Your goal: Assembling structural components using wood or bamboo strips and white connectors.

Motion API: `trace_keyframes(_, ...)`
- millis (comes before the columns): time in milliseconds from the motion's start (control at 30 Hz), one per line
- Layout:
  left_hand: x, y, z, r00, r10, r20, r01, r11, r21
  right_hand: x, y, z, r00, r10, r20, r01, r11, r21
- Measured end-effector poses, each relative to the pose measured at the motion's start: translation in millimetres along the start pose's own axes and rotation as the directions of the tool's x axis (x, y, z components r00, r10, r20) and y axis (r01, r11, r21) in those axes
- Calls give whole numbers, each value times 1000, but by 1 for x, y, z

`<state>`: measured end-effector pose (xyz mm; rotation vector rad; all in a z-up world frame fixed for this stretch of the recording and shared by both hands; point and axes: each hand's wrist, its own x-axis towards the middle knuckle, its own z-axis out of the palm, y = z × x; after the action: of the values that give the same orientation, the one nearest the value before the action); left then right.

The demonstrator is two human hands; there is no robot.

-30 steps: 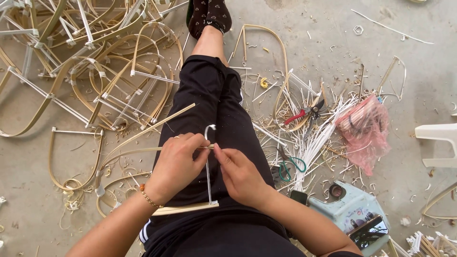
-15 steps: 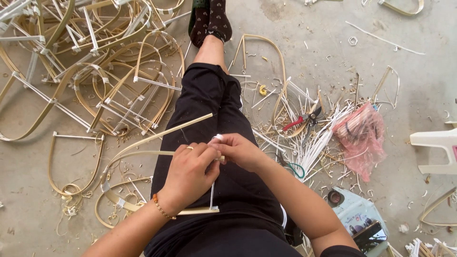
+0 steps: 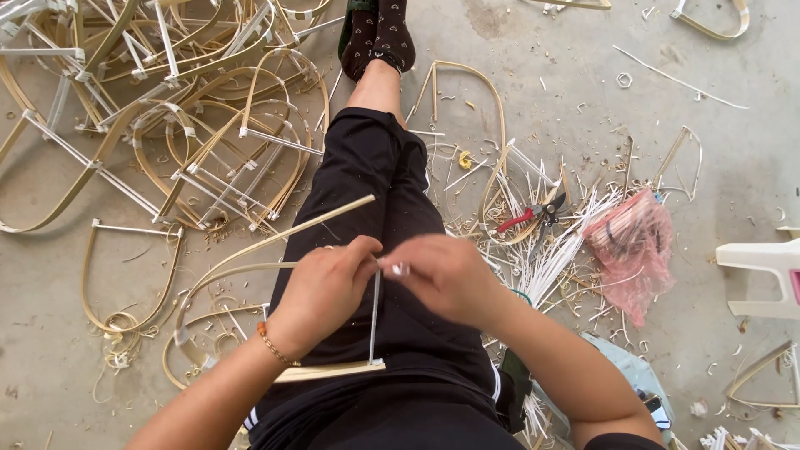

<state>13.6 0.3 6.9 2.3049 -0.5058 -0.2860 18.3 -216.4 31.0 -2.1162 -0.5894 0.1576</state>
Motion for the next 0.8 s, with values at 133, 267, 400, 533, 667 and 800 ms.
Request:
trace_keyframes(133,6,-7,-11,998,23,-61,-27,998,-63,-28,6,18,932,-363,18,362,923,-128)
trace_keyframes(267,10,-27,-11,993,121,-15,-122,984,-129,-42,32,47,912,-401,83,406,860,-310)
trace_keyframes(400,13,-9,-11,999,4,50,-4,1000,0,-35,43,52,898,-431,90,427,800,-422)
trace_keyframes(533,11,-20,2,999,30,-16,-28,992,123,-38,55,51,871,-487,69,468,779,-416)
trace_keyframes(667,-1,-18,-7,987,48,-152,-35,996,85,-51,72,52,896,-414,158,443,822,-358)
trace_keyframes(800,-18,-9,-7,974,120,-193,-105,991,86,-43,82,66,984,-60,170,40,993,114)
